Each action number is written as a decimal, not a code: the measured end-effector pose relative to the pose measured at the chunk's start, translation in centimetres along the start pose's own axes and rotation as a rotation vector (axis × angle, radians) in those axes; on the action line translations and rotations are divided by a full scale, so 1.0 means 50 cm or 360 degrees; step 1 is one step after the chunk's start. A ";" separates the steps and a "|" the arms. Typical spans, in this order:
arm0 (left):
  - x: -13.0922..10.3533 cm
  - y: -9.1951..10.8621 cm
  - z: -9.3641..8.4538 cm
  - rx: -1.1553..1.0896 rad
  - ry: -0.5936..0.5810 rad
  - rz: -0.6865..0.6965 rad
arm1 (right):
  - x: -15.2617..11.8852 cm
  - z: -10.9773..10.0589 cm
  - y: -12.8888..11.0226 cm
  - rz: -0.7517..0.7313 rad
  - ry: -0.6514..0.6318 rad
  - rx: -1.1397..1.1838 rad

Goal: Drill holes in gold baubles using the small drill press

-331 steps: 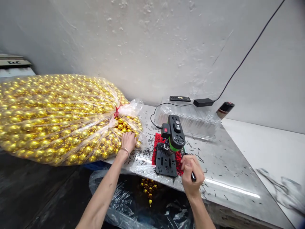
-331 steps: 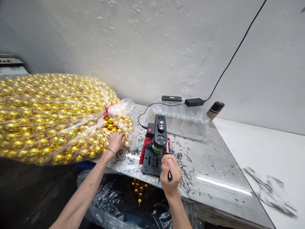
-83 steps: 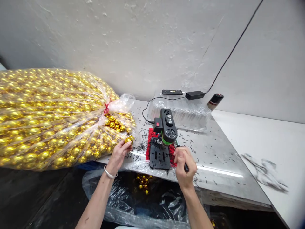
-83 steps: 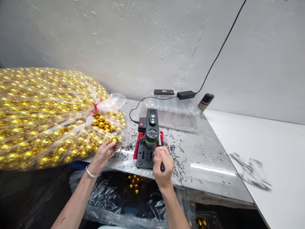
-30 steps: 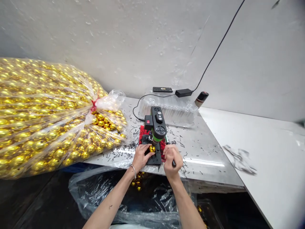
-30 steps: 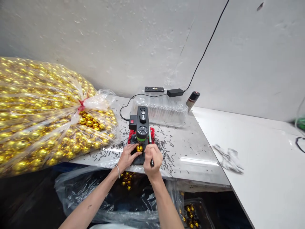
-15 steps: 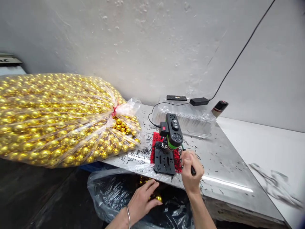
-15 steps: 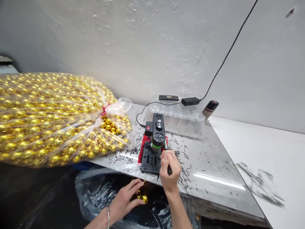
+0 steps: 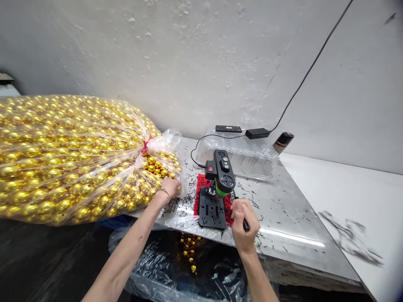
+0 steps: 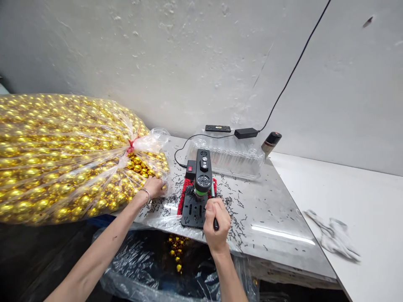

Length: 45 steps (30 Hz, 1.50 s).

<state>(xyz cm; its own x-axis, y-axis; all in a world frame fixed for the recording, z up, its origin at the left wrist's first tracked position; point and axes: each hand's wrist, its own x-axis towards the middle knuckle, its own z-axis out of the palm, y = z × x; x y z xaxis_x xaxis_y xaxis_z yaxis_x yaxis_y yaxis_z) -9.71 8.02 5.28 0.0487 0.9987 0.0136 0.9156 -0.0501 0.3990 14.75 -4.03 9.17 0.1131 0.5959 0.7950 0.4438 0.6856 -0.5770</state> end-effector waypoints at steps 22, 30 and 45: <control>-0.222 0.075 0.073 -0.2897 -0.0353 -0.0872 | -0.006 -0.003 0.003 -0.0044 -0.0033 -0.0054; -0.176 0.127 0.140 -0.2579 -0.0254 -0.0610 | -0.006 -0.005 0.000 -0.0027 -0.0053 -0.0094; -0.165 0.171 0.207 -0.0683 0.0403 0.0425 | -0.010 -0.009 -0.001 -0.0038 -0.0097 -0.0072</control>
<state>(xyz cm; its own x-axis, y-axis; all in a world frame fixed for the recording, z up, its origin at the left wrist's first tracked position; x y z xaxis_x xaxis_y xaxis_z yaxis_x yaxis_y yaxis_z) 1.82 -0.74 -0.91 0.1106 0.9251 0.3633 0.6375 -0.3465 0.6881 15.07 -4.56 8.90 0.0483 0.6052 0.7946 0.4858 0.6809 -0.5481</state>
